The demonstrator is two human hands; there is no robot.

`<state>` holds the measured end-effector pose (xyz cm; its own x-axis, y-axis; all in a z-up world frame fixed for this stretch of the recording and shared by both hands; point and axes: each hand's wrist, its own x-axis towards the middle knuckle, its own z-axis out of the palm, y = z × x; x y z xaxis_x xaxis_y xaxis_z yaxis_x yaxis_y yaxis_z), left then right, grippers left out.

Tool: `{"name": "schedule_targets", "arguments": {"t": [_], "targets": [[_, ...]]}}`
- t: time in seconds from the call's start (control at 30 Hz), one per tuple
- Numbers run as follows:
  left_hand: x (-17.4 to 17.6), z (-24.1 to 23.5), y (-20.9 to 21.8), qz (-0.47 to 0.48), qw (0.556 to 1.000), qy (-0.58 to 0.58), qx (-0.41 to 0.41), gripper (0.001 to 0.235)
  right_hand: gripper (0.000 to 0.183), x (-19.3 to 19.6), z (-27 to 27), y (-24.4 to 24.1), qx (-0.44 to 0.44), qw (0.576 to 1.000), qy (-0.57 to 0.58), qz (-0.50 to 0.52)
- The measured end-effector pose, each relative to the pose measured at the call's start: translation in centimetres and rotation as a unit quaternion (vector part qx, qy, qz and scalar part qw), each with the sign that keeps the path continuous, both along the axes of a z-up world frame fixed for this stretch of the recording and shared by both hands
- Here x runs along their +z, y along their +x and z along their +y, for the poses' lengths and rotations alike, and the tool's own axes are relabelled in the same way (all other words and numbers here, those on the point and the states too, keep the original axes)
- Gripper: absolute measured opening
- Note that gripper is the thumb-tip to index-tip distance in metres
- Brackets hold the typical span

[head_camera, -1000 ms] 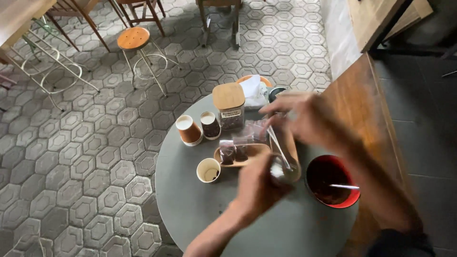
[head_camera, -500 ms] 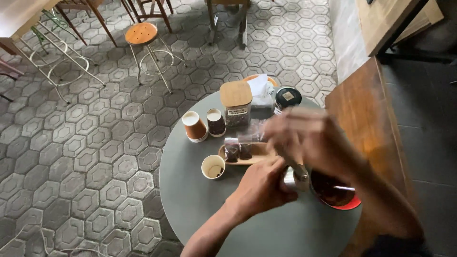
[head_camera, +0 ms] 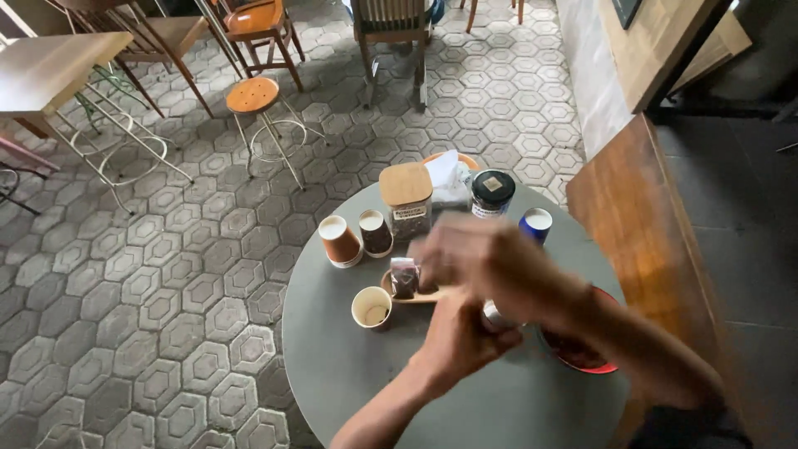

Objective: The person scoops coffee beans from a red bowl into a manual coffee grinder using a spoon. They then close the grinder and operate the handle to grind the beans. The person repeats the process of scooping and grinding multiple times.

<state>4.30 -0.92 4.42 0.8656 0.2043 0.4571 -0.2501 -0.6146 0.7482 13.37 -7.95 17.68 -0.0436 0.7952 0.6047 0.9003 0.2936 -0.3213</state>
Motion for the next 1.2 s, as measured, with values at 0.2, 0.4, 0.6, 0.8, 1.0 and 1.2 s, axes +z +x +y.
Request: {"name": "schedule_targets", "arguments": {"t": [0.2,0.4,0.6,0.8,1.0,1.2], "targets": [[4.5,6.3,-2.2,-0.066,0.942,-0.28,0.176,0.039,0.032,-3.1,-3.2,6.4,-0.171,0.985,-0.026,-0.007],[4.4,5.2,0.0,0.098,0.973,-0.13,0.166,0.024,0.021,-1.6,-4.0,-2.9,0.084,0.992,0.045,-0.084],[0.6,1.4,-0.5,-0.123,0.983,0.101,-0.094,0.032,0.017,-0.7,-3.1,1.0,-0.187,0.978,0.074,-0.064],[0.6,7.5,-0.4,-0.122,0.962,-0.112,0.218,0.06,0.008,-2.7,-5.9,-0.1,-0.283,0.958,0.005,0.049],[4.2,7.0,-0.7,0.264,0.962,0.032,0.063,0.041,0.021,-5.9,-2.9,-3.6,0.037,0.987,0.087,0.127],[3.2,4.7,-0.5,0.131,0.974,0.145,-0.112,0.042,0.028,-8.0,-2.0,3.3,-0.314,0.933,0.092,0.148]]}}
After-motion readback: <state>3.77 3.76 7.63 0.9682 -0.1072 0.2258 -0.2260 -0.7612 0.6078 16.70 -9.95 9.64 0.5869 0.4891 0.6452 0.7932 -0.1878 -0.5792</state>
